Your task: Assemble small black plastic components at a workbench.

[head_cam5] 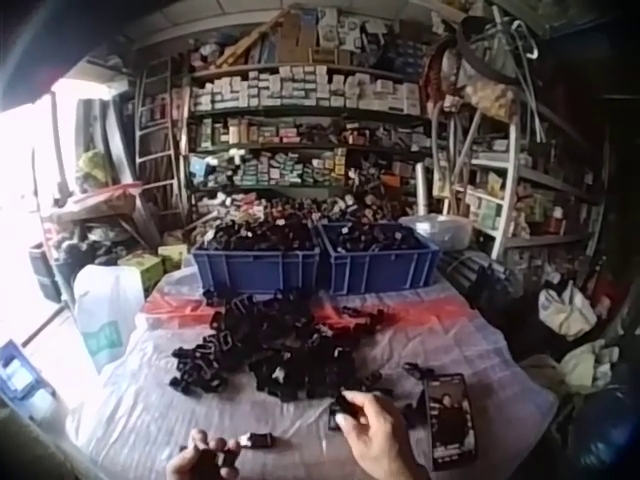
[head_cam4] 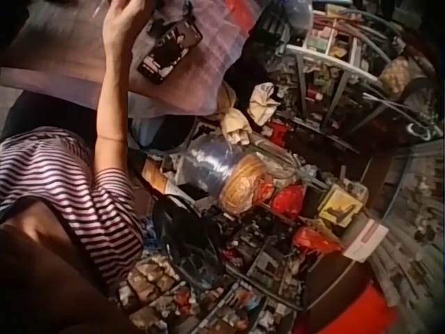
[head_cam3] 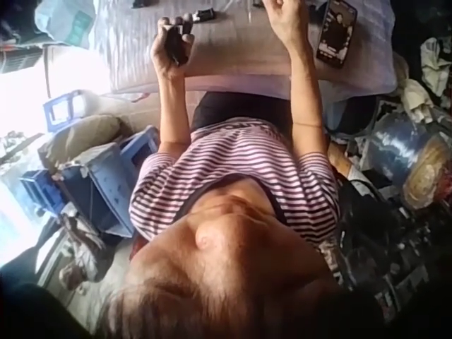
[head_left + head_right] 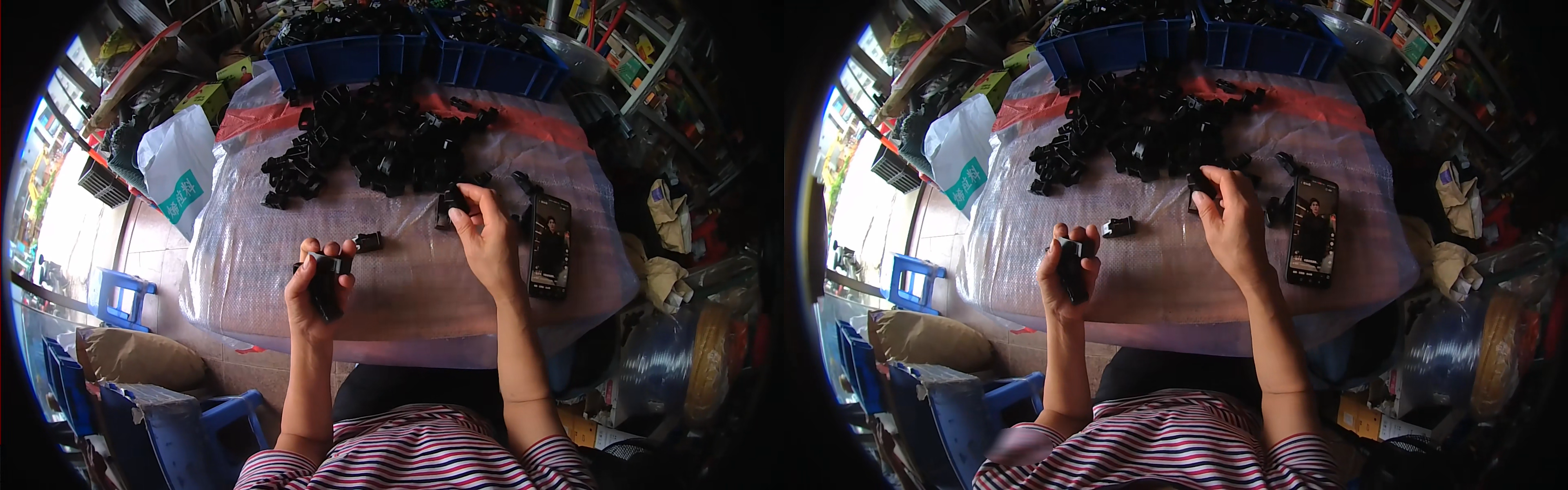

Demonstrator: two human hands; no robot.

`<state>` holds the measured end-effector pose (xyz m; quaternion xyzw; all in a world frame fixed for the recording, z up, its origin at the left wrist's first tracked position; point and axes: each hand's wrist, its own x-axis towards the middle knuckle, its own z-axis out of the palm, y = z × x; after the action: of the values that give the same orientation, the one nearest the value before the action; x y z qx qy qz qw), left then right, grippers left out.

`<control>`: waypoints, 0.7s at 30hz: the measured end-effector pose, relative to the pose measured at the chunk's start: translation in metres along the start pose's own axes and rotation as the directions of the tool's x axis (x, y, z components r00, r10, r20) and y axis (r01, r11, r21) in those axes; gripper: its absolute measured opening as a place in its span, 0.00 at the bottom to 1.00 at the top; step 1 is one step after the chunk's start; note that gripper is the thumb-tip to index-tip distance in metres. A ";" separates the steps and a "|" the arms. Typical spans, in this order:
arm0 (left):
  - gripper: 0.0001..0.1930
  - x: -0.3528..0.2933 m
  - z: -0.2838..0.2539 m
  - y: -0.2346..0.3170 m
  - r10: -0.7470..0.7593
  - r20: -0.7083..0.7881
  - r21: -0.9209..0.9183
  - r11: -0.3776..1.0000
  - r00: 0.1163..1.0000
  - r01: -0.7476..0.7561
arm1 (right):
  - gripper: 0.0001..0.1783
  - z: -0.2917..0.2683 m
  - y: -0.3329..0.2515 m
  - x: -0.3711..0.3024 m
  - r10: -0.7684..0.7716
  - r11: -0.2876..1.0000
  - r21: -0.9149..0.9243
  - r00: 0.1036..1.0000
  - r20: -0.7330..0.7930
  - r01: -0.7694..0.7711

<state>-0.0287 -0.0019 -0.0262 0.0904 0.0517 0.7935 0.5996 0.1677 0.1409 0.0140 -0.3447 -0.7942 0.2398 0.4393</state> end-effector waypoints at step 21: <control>0.26 -0.013 0.021 -0.035 0.093 -0.028 0.586 0.808 0.995 -0.059 | 0.17 0.013 -0.067 -0.036 0.155 0.703 0.640 0.945 0.288 -0.310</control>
<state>0.0124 -0.0056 -0.0136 0.2503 0.3061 0.7646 0.5090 0.1474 0.0695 0.0342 -0.2311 -0.6437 0.6016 0.4128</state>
